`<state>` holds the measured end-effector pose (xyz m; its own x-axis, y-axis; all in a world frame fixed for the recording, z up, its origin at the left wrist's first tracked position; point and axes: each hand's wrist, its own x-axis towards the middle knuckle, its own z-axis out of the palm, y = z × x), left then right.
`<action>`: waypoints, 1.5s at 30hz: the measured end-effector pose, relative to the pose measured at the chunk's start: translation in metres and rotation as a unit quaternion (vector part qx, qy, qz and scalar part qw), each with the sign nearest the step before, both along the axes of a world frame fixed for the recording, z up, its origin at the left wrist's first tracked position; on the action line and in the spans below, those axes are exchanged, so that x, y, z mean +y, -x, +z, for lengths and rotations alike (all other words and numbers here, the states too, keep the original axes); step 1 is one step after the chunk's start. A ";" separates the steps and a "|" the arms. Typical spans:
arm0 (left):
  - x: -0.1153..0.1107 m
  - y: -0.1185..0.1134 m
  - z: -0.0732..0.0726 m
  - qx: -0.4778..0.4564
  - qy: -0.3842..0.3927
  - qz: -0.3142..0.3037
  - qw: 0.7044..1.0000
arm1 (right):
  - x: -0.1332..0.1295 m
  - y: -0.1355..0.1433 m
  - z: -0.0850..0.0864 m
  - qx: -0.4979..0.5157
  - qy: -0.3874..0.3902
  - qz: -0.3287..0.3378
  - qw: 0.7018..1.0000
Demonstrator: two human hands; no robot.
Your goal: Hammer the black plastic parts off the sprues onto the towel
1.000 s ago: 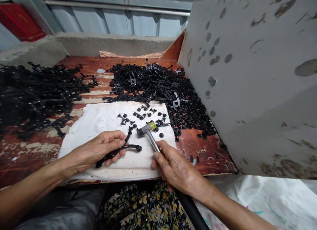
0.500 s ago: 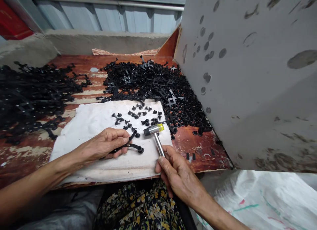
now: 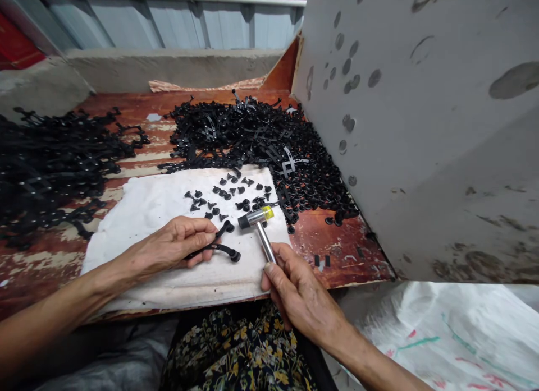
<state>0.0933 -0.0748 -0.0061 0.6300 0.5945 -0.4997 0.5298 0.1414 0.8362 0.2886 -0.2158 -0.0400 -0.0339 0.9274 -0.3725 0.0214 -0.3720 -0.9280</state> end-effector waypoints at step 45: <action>0.021 0.000 0.004 0.028 -0.021 -0.065 0.997 | 0.002 -0.006 0.002 -0.268 -0.137 -0.016 0.953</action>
<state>0.0931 -0.0541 -0.0020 0.6744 0.5314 -0.5127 0.5878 0.0339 0.8083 0.2948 -0.2134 -0.0380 0.1228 0.9898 -0.0727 0.5135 -0.1261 -0.8488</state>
